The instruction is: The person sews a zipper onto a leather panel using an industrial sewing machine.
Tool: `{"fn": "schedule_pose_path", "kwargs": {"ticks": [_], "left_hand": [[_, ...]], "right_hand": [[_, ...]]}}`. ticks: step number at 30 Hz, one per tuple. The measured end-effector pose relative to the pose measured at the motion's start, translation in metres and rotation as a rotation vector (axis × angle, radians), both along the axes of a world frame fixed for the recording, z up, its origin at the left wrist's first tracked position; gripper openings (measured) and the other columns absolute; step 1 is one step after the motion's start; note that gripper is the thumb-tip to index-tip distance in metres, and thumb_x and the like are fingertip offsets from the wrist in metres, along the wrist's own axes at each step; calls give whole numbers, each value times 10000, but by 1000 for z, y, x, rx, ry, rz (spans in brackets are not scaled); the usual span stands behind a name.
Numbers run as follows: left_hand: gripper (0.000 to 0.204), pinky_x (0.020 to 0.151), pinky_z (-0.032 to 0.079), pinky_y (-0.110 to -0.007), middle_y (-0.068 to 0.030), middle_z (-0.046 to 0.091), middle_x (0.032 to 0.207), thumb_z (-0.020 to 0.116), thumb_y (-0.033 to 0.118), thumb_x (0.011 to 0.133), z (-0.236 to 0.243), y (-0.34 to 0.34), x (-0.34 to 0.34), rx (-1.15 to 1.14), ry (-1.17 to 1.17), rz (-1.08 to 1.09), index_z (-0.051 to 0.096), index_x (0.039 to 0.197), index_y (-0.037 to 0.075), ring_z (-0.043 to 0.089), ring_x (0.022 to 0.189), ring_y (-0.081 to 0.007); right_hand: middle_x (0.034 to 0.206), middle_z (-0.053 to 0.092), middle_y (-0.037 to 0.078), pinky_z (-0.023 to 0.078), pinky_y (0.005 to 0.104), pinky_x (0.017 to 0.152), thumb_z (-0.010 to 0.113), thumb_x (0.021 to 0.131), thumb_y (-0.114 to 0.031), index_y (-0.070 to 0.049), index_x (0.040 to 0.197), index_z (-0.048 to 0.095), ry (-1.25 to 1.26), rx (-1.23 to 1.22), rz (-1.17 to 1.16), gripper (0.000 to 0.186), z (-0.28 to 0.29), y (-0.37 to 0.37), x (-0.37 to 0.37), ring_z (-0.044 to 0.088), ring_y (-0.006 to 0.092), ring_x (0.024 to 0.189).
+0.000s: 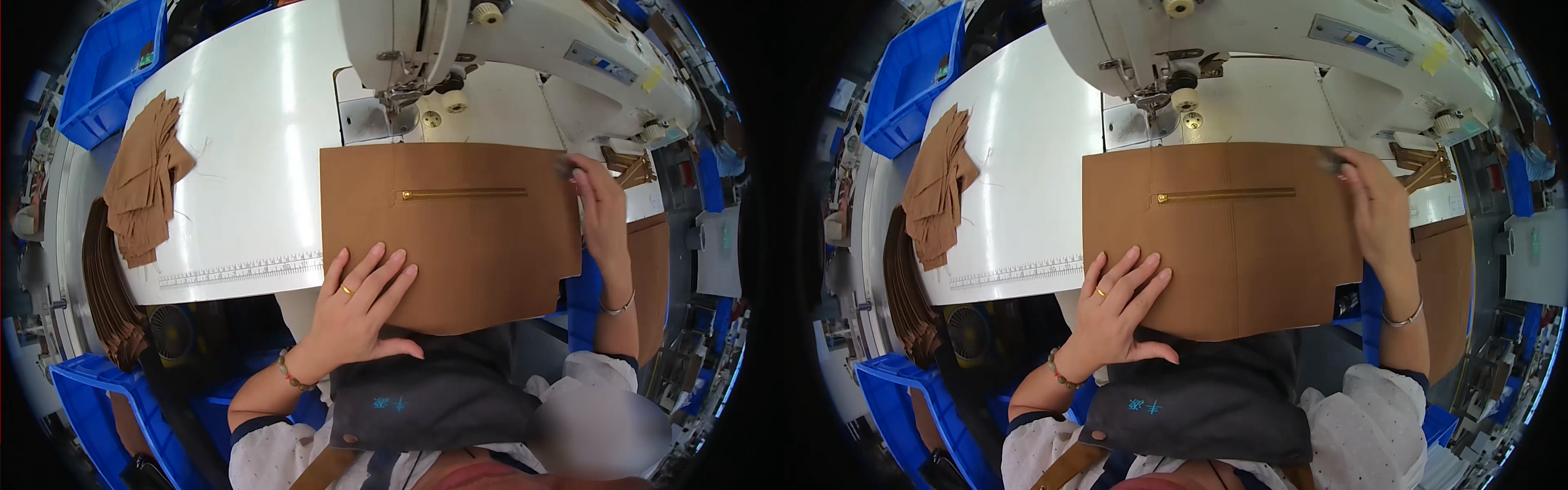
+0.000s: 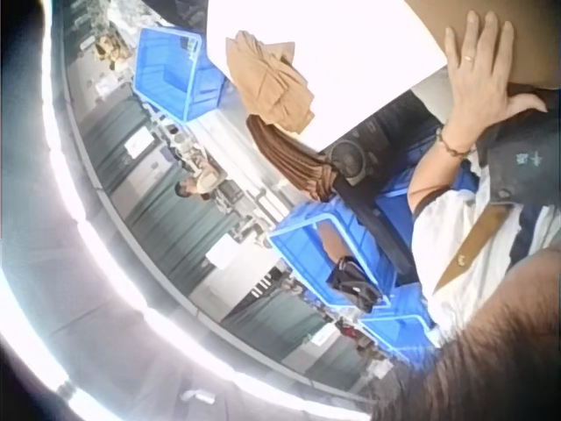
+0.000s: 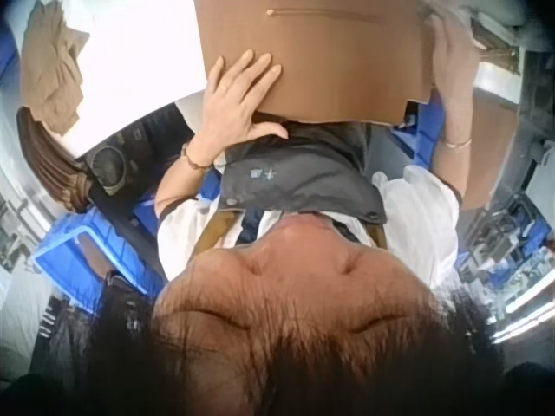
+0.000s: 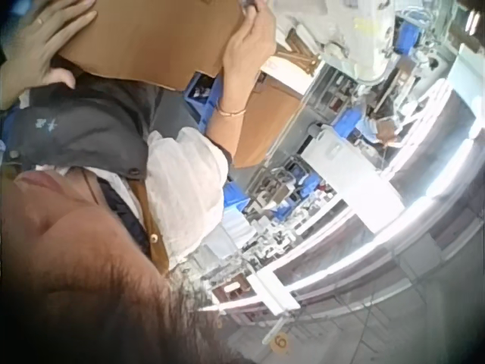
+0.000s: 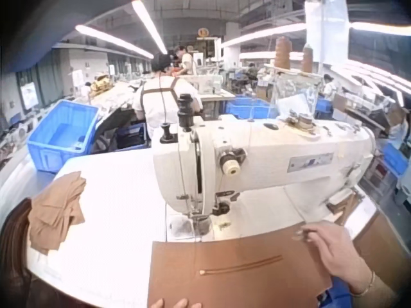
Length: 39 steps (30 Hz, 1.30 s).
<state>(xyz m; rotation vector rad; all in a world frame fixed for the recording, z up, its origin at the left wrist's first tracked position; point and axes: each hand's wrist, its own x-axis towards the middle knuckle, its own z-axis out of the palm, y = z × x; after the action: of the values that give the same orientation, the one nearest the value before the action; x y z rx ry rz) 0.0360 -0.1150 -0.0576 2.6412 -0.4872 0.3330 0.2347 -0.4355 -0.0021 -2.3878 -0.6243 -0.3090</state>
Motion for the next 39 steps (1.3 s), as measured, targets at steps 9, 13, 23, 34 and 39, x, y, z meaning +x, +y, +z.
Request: {"fn": "schedule_pose_path", "kwargs": {"ticks": [9,13,23,34,39], "left_hand": [[664,1174,354,-459,-18,674,1389,625,699,893,-36,-3,7,81,-298,65,727,1318,200,581,1348,-221],[600,1177,351,-438,-4,680,1382,623,669,921,-41,-3,7,76,-323,79,733,1306,222,590,1343,-214],[547,1173,352,-416,-2,724,1302,681,644,892,-43,-2,11,96,-414,72,768,1247,237,647,1266,-205],[423,1160,353,-403,-7,735,1285,720,506,921,-38,6,6,154,-402,39,777,1231,223,639,1277,-221],[331,1143,370,-412,-35,739,1271,705,397,966,-43,7,5,180,-381,65,778,1220,199,648,1268,-241]], "right_hand": [[868,581,86,528,430,677,659,957,-172,-75,1008,577,-369,-442,571,137,-36,134,22,651,280,813],[872,616,82,531,431,663,661,961,-196,-73,985,577,-346,-472,544,152,-32,137,30,656,283,785],[872,661,86,539,428,581,682,944,-197,-89,1003,596,-453,-516,544,150,-38,150,66,685,311,747],[1065,684,131,544,450,825,673,953,-139,-54,1182,652,-294,-532,20,246,-12,-29,65,666,356,988],[1071,679,142,529,458,878,652,966,-156,-43,1151,661,-356,-329,95,217,-26,-15,56,642,366,1035]]}}
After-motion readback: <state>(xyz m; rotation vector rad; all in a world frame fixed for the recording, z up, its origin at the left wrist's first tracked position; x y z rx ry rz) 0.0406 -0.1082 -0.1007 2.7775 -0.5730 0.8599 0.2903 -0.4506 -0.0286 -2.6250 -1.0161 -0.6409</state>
